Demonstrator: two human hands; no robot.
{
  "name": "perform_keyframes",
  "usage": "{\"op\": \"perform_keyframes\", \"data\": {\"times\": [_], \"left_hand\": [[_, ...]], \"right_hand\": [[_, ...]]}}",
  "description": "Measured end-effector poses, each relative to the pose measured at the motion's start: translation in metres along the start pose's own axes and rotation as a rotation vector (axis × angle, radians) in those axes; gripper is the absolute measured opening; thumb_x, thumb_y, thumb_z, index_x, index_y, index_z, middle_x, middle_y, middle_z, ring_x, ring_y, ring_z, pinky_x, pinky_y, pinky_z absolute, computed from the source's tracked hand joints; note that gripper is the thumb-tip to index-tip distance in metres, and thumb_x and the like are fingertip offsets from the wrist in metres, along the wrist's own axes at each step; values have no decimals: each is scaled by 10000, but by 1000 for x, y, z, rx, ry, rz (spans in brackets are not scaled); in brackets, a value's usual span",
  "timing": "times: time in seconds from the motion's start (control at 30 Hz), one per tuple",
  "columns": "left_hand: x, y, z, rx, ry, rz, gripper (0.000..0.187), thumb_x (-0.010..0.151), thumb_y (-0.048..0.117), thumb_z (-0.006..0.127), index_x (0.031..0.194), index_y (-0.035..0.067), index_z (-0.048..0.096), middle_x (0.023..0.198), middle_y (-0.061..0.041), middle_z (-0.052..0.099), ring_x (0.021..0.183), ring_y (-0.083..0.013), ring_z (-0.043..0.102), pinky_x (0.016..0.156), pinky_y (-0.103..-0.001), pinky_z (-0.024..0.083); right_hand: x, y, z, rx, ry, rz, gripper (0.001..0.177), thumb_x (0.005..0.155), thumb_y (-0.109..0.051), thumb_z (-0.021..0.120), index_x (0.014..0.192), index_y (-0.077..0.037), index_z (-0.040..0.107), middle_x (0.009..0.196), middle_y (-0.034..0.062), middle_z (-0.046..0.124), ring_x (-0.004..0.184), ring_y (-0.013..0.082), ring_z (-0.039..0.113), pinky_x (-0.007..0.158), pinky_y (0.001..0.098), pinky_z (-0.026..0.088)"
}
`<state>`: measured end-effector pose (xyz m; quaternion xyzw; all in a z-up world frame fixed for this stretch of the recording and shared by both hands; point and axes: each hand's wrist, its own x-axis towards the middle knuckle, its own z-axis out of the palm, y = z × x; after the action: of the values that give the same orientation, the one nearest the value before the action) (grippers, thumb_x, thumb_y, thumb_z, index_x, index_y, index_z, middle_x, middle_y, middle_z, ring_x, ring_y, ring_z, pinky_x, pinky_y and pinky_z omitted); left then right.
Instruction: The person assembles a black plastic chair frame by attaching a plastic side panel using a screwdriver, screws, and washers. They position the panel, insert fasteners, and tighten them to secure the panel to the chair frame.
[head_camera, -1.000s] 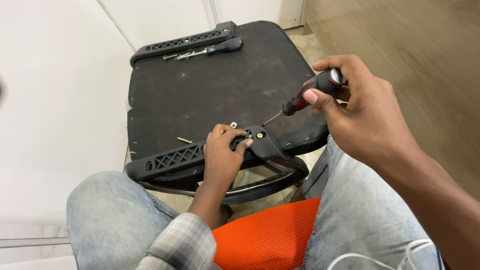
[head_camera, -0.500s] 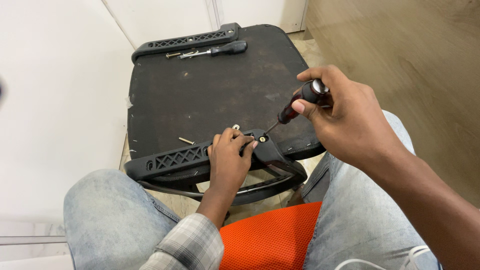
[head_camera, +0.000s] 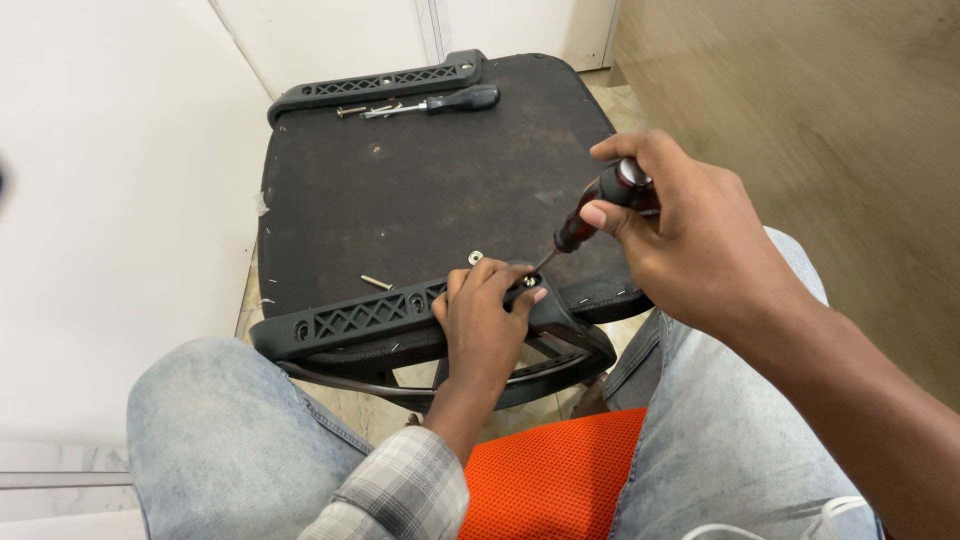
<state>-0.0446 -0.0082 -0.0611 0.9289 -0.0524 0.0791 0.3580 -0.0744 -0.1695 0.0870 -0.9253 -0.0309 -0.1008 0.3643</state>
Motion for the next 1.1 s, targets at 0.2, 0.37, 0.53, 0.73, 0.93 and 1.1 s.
{"op": "perform_keyframes", "data": {"times": [0.2, 0.37, 0.53, 0.73, 0.93, 1.1], "left_hand": [[5, 2, 1, 2, -35, -27, 198, 870, 304, 759, 1031, 199, 807, 938, 81, 665, 1014, -145, 563, 1042, -409, 317], [7, -1, -1, 5, -32, 8, 189, 864, 302, 758, 1003, 179, 795, 911, 82, 682, 965, -149, 577, 992, -399, 343], [10, -4, -1, 16, 15, 47, 171, 867, 297, 768, 956, 155, 800, 907, 60, 704, 928, -175, 594, 956, -401, 368], [18, -4, 1, 79, -7, 49, 199, 842, 311, 779, 980, 169, 811, 896, 55, 718, 905, -181, 611, 883, -402, 406], [25, -4, -2, 87, -57, 99, 218, 821, 311, 803, 974, 156, 815, 884, 40, 711, 901, -184, 622, 865, -396, 424], [23, -2, -4, 40, -65, 59, 184, 813, 289, 811, 929, 147, 809, 843, 30, 697, 877, -192, 614, 850, -400, 416]], "right_hand": [[0, -2, 2, -20, -54, -56, 477, 935, -132, 665, 1387, -64, 526, 885, 83, 777, 743, 196, 708, 649, 373, 524], [0, 0, 4, -22, -15, -132, 417, 900, -114, 688, 1307, -82, 606, 985, 92, 738, 798, 191, 720, 651, 385, 553], [1, 1, 8, 16, 35, -309, 378, 926, -96, 682, 1294, -40, 615, 1032, 111, 725, 883, 207, 731, 693, 367, 573], [4, -3, 8, -34, 0, -269, 396, 907, -112, 687, 1295, -64, 627, 1026, 107, 729, 859, 232, 741, 696, 383, 575], [7, -6, 9, -71, -30, -211, 436, 912, -150, 671, 1339, -95, 604, 1043, 102, 718, 865, 251, 716, 736, 414, 555], [10, -8, 10, -25, -85, -442, 478, 1013, -126, 581, 1463, -3, 475, 1375, 141, 559, 1014, 260, 674, 771, 393, 556]]}}
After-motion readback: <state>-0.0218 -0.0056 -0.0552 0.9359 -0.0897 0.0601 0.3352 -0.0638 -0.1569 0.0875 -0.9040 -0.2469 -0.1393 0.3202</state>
